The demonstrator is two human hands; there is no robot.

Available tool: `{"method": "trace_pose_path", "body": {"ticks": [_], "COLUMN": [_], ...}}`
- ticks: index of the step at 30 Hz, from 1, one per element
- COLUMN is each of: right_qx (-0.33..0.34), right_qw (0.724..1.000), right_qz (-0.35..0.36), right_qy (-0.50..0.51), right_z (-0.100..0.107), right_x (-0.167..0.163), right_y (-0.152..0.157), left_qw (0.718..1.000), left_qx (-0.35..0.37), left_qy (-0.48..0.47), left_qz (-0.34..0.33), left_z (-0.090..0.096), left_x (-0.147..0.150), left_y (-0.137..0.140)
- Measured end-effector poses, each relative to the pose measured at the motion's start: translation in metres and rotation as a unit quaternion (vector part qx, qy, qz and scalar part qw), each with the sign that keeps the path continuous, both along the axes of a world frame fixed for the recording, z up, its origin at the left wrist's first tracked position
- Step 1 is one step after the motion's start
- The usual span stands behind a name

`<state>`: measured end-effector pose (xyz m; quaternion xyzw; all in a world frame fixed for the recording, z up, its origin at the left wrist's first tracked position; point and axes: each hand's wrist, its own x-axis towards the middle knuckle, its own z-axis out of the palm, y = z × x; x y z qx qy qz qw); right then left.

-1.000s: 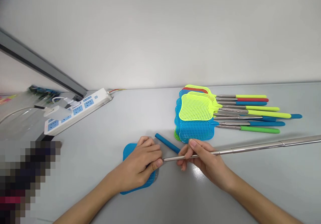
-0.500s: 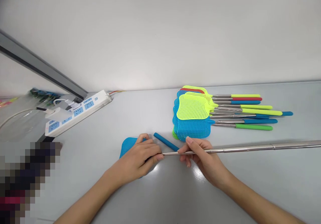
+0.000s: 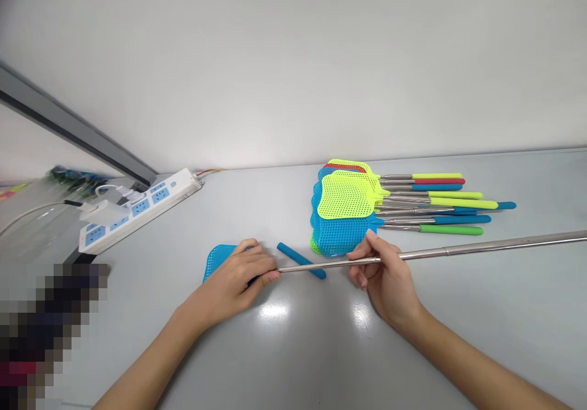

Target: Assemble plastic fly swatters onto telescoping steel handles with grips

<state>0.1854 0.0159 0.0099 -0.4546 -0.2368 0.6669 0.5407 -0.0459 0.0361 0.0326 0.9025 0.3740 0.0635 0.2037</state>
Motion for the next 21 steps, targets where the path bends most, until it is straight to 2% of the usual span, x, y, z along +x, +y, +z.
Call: {"method": "trace_pose_path", "body": {"ticks": [5, 7, 10, 16, 21], "right_qx": [0.015, 0.001, -0.017, -0.003, 0.001], "right_qw": [0.998, 0.997, 0.997, 0.995, 0.993], "right_qz": [-0.06, -0.071, -0.062, -0.022, -0.021], "right_qy": [-0.001, -0.016, -0.043, -0.093, -0.114], "right_z": [-0.0006, -0.0014, -0.0031, -0.0022, 0.0001], "right_x": [0.003, 0.0039, 0.0045, 0.0036, 0.0026], "right_y": [0.003, 0.0047, 0.0068, 0.0066, 0.0055], "left_qw": [1.0, 1.0, 1.0, 0.999, 0.999], "left_qx": [0.0, -0.002, -0.01, -0.042, -0.047], "left_qy": [-0.001, 0.001, 0.003, -0.003, -0.011], "left_qz": [0.004, 0.008, 0.013, 0.015, 0.017], "left_z": [0.0031, 0.0044, 0.0039, 0.0, 0.0011], "left_x": [-0.0063, -0.0089, -0.0103, -0.0058, -0.0034], "left_y": [0.0024, 0.0029, 0.0022, -0.0026, -0.0042]}}
